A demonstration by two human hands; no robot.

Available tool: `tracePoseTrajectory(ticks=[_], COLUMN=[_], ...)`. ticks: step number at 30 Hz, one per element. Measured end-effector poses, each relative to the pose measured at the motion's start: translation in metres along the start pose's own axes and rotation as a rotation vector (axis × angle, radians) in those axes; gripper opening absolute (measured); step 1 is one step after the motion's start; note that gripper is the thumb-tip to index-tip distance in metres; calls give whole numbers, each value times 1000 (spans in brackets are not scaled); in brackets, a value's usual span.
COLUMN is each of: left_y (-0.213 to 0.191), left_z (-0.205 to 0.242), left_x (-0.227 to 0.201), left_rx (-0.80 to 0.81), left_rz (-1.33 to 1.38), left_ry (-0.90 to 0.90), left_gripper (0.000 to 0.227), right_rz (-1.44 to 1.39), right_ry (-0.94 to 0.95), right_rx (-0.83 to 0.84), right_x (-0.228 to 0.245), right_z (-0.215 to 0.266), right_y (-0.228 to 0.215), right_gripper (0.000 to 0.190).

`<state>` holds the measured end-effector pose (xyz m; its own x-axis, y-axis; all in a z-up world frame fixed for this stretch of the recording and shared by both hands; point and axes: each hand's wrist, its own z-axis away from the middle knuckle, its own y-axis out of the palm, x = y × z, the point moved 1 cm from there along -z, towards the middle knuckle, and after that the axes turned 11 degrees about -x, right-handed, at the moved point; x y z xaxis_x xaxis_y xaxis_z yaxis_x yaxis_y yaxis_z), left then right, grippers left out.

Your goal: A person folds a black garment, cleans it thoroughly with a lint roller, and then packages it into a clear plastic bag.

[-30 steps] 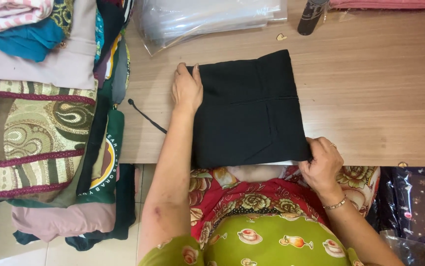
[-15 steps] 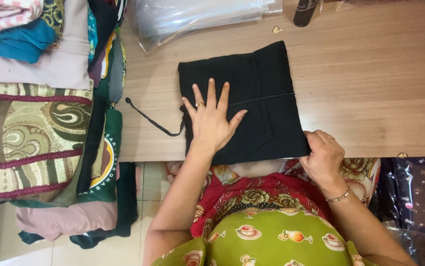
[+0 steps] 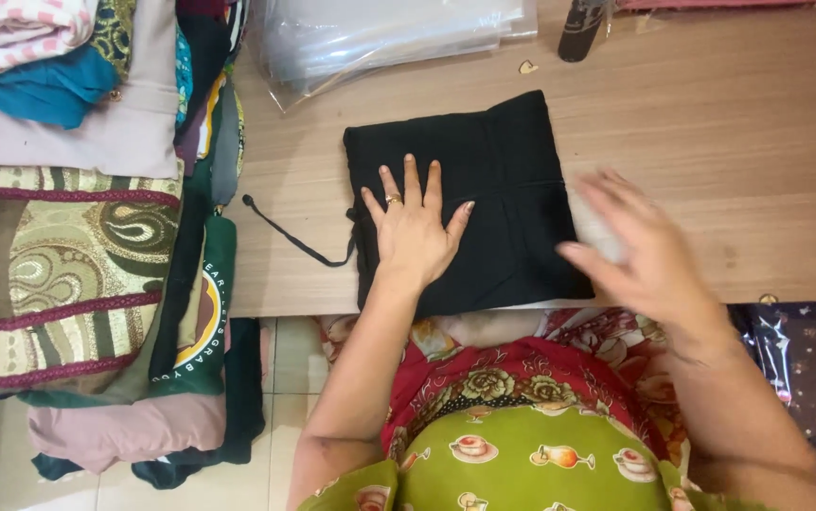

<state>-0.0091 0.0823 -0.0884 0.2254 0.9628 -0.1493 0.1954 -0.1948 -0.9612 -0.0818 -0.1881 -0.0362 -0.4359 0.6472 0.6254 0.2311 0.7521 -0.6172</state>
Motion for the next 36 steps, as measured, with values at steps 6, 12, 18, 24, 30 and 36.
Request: tracePoseTrajectory(ticks=[6, 12, 18, 24, 30, 36], left_y=[8, -3, 0, 1, 6, 6], left_z=[1, 1, 1, 3, 5, 5], left_x=[4, 1, -1, -2, 0, 0], left_rx=[-75, -37, -21, -33, -56, -107], left_rz=[-61, -58, -84, -78, -104, -80], left_ry=[19, 22, 25, 20, 30, 21], left_gripper=[80, 78, 79, 78, 79, 78], right_rz=[389, 308, -16, -308, 56, 313], right_ry=[-202, 279, 105, 401, 368, 397], right_rx=[411, 218, -50, 101, 202, 252], right_x=[-27, -139, -125, -131, -131, -154], right_z=[-64, -96, -124, -152, -164, -163], right_y=[101, 94, 75, 98, 108, 124], right_gripper=[81, 65, 36, 39, 45, 72])
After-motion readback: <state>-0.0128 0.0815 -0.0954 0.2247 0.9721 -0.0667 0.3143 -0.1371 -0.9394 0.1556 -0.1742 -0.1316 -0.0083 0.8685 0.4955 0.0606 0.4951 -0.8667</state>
